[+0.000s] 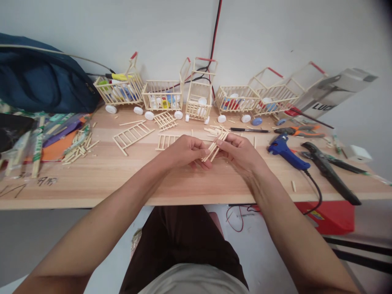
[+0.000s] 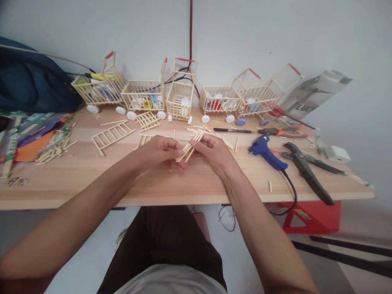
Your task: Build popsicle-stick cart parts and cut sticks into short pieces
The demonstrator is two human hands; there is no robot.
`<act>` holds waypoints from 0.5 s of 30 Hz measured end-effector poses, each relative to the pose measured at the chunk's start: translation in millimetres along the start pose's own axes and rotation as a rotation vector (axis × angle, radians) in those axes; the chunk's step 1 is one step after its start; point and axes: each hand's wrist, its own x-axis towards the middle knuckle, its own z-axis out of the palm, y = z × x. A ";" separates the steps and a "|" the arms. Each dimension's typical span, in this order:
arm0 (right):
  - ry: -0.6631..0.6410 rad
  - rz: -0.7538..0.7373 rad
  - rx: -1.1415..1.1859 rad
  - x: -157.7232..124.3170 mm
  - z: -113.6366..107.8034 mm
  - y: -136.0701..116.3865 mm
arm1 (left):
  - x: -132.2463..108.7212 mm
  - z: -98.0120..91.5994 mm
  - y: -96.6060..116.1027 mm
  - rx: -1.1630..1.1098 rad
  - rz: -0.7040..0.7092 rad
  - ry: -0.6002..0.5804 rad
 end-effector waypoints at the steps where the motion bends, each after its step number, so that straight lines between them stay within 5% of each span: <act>1: 0.001 0.003 0.002 0.0 0.4 0.0 | 0.1 -0.1 0.0 0.006 0.006 -0.001; 11: -0.040 0.033 0.054 -0.8 -1.8 -1.8 | 3.3 -3.7 -4.3 0.042 0.038 -0.018; 15: 0.040 0.060 -0.035 -1.1 -8.2 -1.0 | 1.1 -11.2 -2.9 0.017 0.040 0.034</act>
